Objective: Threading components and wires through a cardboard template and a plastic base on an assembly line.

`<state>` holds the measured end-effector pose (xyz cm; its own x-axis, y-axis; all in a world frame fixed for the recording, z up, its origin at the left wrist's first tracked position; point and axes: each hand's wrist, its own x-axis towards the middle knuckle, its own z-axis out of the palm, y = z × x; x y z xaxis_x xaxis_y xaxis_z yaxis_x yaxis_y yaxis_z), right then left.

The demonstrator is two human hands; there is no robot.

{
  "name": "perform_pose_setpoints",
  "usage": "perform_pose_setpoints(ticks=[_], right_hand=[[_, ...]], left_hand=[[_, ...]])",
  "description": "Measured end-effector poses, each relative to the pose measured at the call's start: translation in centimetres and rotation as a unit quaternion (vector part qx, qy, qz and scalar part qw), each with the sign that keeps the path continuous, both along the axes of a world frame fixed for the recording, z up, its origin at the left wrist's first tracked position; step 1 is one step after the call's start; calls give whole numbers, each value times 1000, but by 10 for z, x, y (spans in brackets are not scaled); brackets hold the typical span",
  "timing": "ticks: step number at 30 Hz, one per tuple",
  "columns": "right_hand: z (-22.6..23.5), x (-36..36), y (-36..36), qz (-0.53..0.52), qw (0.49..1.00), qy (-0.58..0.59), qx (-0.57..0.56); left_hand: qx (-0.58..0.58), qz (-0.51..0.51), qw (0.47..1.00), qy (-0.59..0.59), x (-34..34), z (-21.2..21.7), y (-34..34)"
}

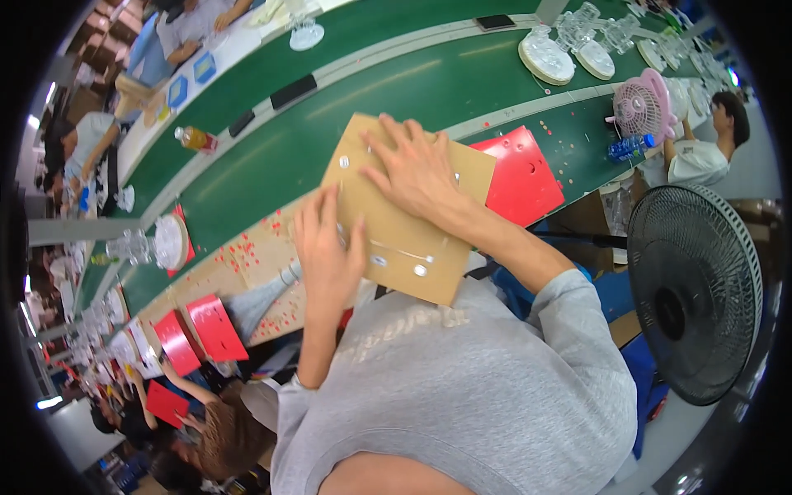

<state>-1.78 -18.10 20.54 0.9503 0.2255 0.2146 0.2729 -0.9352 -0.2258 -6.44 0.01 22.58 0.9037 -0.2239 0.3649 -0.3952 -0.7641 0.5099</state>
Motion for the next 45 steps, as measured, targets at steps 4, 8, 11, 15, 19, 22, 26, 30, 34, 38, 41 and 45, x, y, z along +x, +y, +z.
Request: perform_pose_setpoints(ticks=[4, 8, 11, 15, 19, 22, 26, 30, 34, 38, 41, 45], right_hand=[[5, -4, 4, -101, 994, 0, -43], [28, -44, -7, -123, 981, -22, -147], [27, -51, -18, -57, 995, -85, -16], [9, -36, -37, 79, 972, -96, 197], [8, -24, -51, 129, 953, -109, 252], [13, -26, -48, 111, 939, -113, 305], [-2, -27, -46, 105, 931, -136, 322], [2, -25, -45, 133, 936, -132, 299], [-4, -24, -46, 141, 933, -131, 305], [-3, -25, -42, 157, 932, -146, 293], [-8, -26, -43, 164, 930, -151, 294], [-13, -22, -42, 175, 916, -151, 328]], left_hand=[[-39, -1, 999, -34, 42, -15, -1], [-94, -111, 989, -19, 54, -18, 14], [-85, -158, 982, -62, 53, -20, 18], [-81, -199, 975, -48, 52, -12, 4], [-77, -211, 974, 3, 46, -7, -5], [-81, -225, 971, -31, 45, -8, -6], [-70, -220, 969, -91, 44, -11, -6], [-84, -216, 966, -112, 41, -10, -7], [-131, -168, 976, -35, 38, -10, -8], [-104, -179, 976, -68, 40, -6, -5], [-89, -231, 964, -101, 43, -8, -6], [-61, -201, 969, -128, 42, -7, -8]])
